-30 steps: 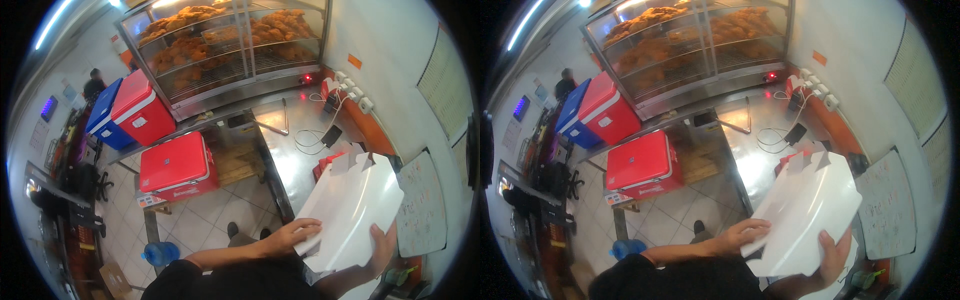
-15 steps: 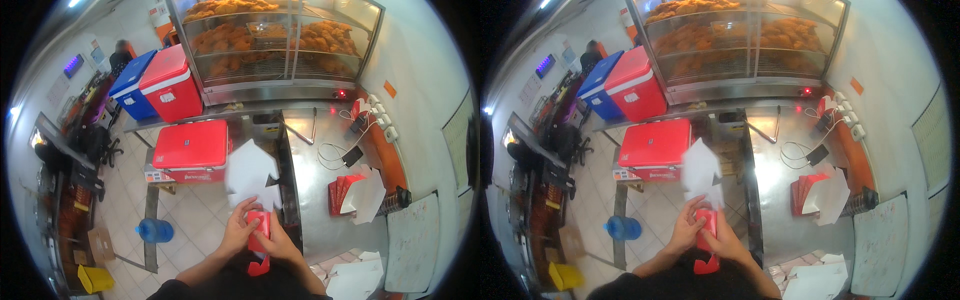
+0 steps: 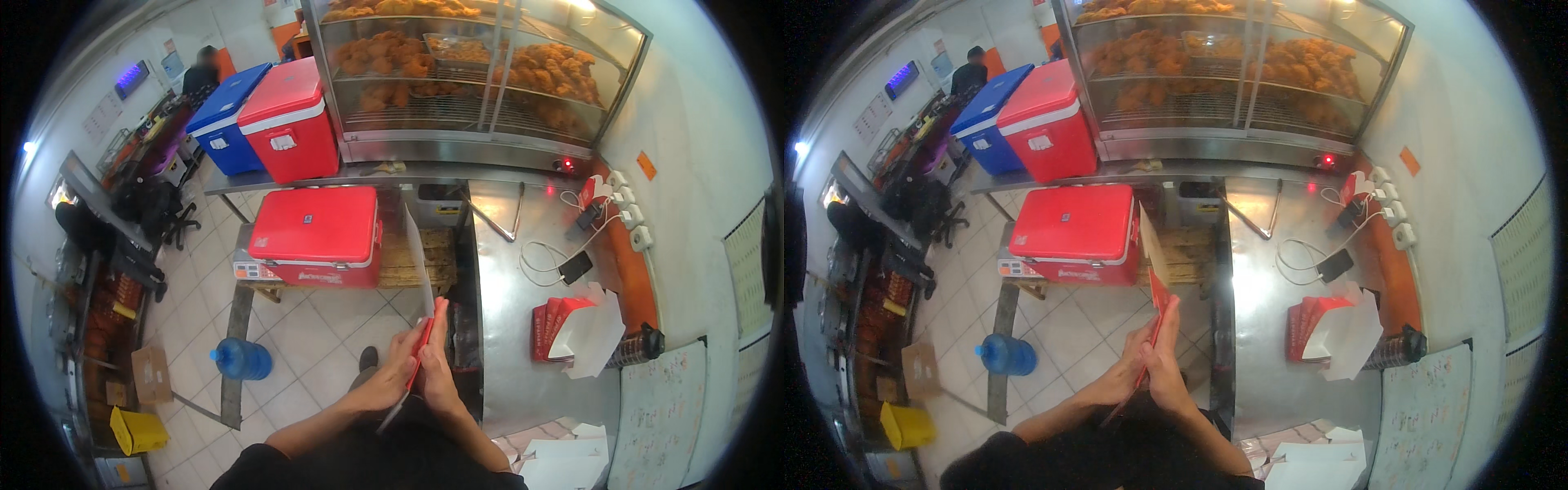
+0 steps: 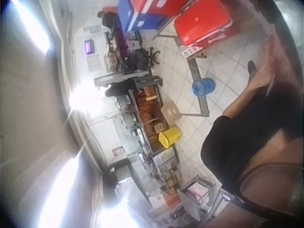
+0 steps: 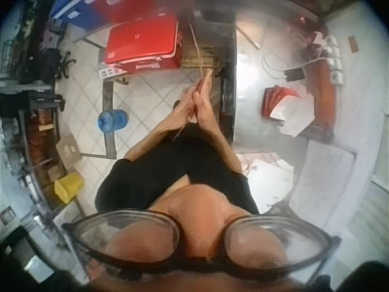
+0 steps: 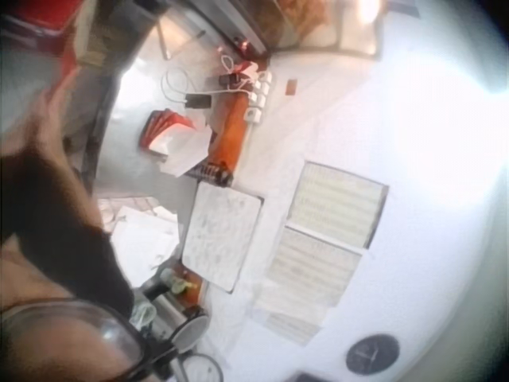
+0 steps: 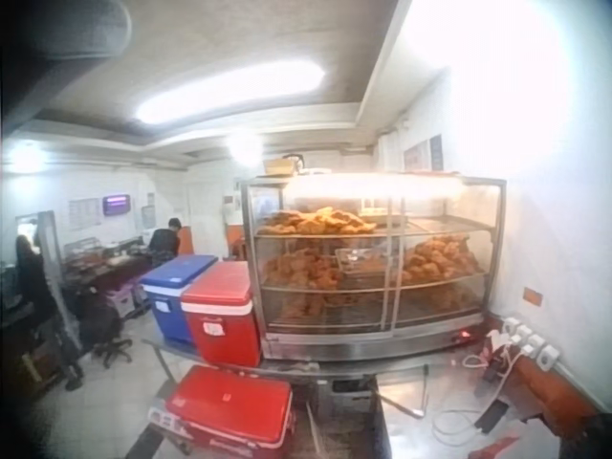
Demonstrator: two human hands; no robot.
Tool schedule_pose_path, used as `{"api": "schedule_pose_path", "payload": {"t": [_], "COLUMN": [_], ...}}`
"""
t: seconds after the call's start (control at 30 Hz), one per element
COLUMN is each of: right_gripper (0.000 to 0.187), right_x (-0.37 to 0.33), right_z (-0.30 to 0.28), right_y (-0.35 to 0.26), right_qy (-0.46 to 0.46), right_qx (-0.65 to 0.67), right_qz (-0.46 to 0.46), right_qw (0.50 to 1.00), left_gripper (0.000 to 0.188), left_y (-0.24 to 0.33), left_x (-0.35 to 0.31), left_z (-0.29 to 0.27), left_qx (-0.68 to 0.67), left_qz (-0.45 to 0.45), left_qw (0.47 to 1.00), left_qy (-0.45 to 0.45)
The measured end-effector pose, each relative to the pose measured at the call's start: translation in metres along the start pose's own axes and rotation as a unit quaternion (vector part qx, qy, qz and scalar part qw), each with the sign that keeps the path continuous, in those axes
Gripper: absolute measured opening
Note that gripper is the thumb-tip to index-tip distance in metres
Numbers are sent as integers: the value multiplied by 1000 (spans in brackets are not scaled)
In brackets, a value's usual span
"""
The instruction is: The person folds red cardboard food boxes and places them on a counter. They then scoop rice from a rice cooker into a paper-lined container and add a wrapped white food item.
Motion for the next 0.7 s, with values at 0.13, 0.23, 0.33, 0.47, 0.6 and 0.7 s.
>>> {"api": "schedule_pose_path", "payload": {"t": [0.13, 0.23, 0.33, 0.47, 0.6, 0.7], "right_gripper": [102, 103, 107, 108, 93, 74], "right_x": [-3, -11, -19, -21, -16, -5], "right_z": [-5, -5, -4, -5, -5, -2], "right_y": [-12, -22, -23, -12, -17, -29], "right_qy": [39, -8, -9, 16, 11, -40], "right_qx": [-12, 23, -166, -210, -147, -216], "right_qz": [7, -128, -301, -264, -241, -271], "right_qw": [999, 991, 939, 941, 959, 937], "left_gripper": [63, 61, 52, 45, 38, 32], "left_y": [0, 3, 4, 2, 4, 9], "left_x": [15, 25, 27, 20, 12, 2], "left_z": [-3, -15, -23, -26, -37, -48], "left_qx": [-390, -493, -490, -499, -515, -530], "left_qz": [-124, -149, -157, -174, -129, -112], "left_qw": [908, 851, 851, 840, 835, 833], "left_qy": [87, 107, 110, 122, 147, 109]}}
Point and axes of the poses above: each hand's wrist, its own x-axis towards the middle knuckle, its own z-axis out of the palm, y = z × x, the point moved 3 cm from there along x, towards the middle knuckle, and after that the axes turned 14 degrees about -x, right-handed, at the moved point
